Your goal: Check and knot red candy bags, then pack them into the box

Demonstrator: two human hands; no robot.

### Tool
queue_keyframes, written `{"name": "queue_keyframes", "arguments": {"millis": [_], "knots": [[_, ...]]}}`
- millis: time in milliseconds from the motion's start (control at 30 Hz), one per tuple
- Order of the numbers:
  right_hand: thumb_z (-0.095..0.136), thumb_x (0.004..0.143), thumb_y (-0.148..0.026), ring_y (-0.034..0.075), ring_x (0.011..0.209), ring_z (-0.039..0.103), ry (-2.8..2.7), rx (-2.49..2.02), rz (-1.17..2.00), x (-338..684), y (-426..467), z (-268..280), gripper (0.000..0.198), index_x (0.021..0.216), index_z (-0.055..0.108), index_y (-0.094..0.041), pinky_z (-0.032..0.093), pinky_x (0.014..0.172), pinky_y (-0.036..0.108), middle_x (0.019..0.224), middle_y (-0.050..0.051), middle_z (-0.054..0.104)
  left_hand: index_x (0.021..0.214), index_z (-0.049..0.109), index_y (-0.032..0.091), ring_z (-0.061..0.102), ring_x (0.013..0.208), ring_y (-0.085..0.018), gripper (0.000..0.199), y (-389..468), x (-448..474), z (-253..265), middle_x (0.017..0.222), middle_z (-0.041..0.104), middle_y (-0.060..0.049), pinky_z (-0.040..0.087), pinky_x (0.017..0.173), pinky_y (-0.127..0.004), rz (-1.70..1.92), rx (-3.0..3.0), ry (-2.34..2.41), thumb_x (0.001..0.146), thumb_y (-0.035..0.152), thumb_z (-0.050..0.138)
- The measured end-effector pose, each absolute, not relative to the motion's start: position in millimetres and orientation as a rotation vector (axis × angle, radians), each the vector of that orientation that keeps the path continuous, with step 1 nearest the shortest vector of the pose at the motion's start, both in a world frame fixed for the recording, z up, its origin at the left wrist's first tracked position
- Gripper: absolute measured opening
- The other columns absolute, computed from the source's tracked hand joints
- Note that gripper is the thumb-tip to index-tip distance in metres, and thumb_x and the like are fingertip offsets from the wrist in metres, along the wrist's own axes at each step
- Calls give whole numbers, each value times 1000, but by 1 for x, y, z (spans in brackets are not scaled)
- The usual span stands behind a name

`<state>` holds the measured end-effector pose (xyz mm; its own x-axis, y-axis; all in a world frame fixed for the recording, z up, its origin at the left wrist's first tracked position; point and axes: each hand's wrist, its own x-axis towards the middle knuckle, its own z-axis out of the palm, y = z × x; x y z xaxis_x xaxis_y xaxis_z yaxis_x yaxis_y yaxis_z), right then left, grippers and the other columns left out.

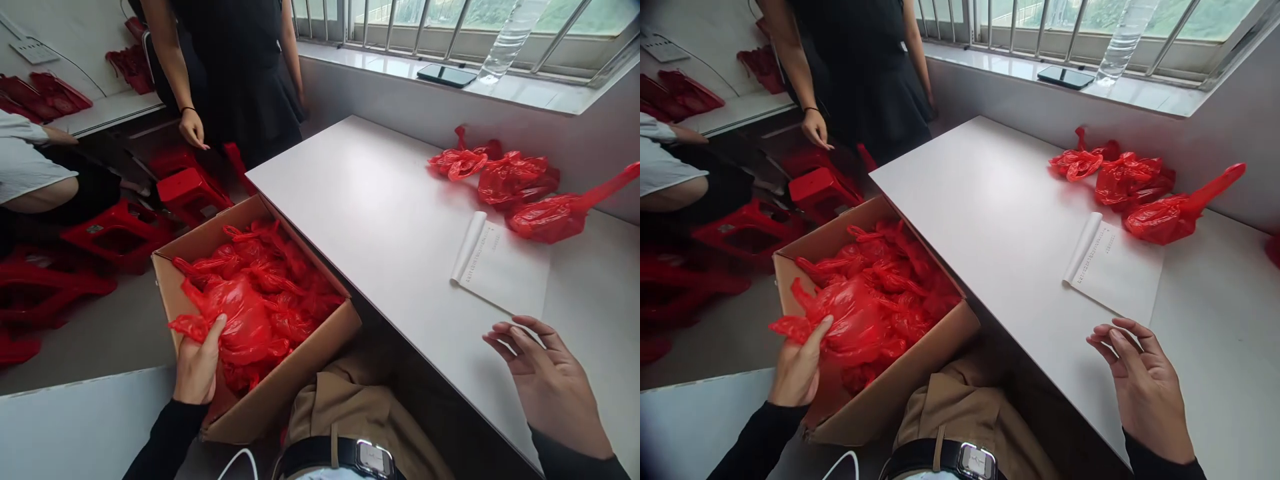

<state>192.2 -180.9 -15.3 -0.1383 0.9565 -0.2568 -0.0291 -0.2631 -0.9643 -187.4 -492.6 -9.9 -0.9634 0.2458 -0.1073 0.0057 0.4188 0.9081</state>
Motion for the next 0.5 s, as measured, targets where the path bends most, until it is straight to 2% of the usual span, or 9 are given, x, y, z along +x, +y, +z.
{"name": "queue_keyframes", "arguments": {"millis": [100, 167, 233, 333, 400, 500], "knots": [[83, 76, -44, 22, 84, 67, -1144, -1306, 1559, 192, -176, -24, 36, 104, 67, -26, 59, 94, 45, 91, 4, 68, 134, 56, 16, 67, 111, -26, 50, -536, -197, -40, 125, 67, -12, 54, 99, -49, 1292, 52, 2583, 96, 49, 59], [82, 77, -43, 20, 83, 67, -1146, -1304, 1582, 192, -173, -28, 35, 104, 68, -26, 62, 86, 40, 90, 3, 68, 122, 63, 15, 67, 108, -26, 40, -554, -203, -56, 119, 68, -10, 54, 97, -50, 1051, 39, 2608, 94, 44, 66], [82, 78, -42, 19, 83, 67, -1152, -1304, 1602, 193, -171, -29, 34, 104, 68, -26, 62, 83, 34, 89, 2, 68, 119, 65, 15, 65, 110, -27, 37, -563, -208, -67, 120, 67, -10, 54, 97, -50, 851, 83, 2619, 91, 39, 70], [82, 79, -42, 17, 84, 67, -1151, -1315, 1618, 195, -168, -31, 33, 104, 68, -26, 62, 82, 28, 88, 2, 68, 138, 53, 17, 51, 133, -33, 51, -570, -211, -75, 145, 52, -14, 43, 110, -57, 635, 198, 2696, 92, 35, 68], [83, 79, -40, 17, 83, 67, -1126, -1326, 1617, 195, -167, -33, 32, 103, 69, -26, 61, 81, 27, 88, 2, 68, 146, 45, 19, 44, 140, -34, 58, -569, -212, -77, 153, 44, -15, 38, 114, -59, 516, 282, 2715, 93, 32, 66], [84, 78, -38, 15, 81, 67, -1071, -1326, 1598, 193, -167, -35, 32, 103, 68, -24, 61, 78, 26, 88, 1, 68, 138, 53, 18, 58, 124, -30, 48, -543, -214, -87, 140, 56, -13, 49, 105, -54, 402, 415, 2638, 95, 33, 66]]}}
